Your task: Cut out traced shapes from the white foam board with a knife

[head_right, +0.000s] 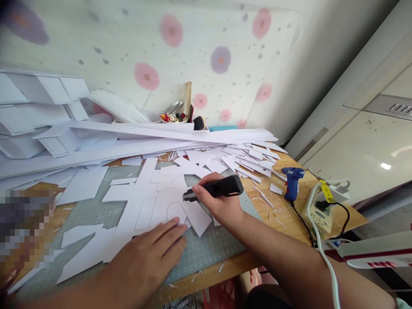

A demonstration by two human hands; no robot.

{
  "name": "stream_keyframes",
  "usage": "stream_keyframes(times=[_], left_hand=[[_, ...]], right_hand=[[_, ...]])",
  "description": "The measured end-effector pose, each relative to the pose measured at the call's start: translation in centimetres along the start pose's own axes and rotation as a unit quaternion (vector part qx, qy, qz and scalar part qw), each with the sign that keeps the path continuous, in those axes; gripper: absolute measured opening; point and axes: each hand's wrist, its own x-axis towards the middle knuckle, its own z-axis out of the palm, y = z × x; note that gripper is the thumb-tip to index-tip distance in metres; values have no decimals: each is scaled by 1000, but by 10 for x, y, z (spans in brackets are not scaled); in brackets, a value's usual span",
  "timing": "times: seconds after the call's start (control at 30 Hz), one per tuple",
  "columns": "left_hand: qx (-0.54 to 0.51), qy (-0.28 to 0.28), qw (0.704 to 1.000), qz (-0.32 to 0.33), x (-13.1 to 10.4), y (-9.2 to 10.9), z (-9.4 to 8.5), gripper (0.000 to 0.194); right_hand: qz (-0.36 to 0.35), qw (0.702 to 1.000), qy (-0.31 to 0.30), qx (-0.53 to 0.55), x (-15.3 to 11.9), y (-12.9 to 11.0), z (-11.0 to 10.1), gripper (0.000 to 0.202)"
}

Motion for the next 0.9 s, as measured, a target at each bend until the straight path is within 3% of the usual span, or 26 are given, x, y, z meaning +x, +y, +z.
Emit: stream_keyframes(times=[0.1, 0.3, 0.7, 0.9], left_hand=[[-28, 25, 999, -7, -3, 2, -3, 25], [-99, -20, 995, -20, -2, 4, -13, 30], [-28, 19, 999, 23, -2, 2, -6, 31], [-33, 39, 998, 23, -1, 2, -9, 30]], right_hand=[[-37, 998, -23, -35, 2, -5, 1, 18], [-22, 998, -36, -48, 1, -5, 5, 17], [-67, 995, -41, -67, -2, -1, 8, 15], [-58, 994, -52, -75, -2, -1, 8, 16]])
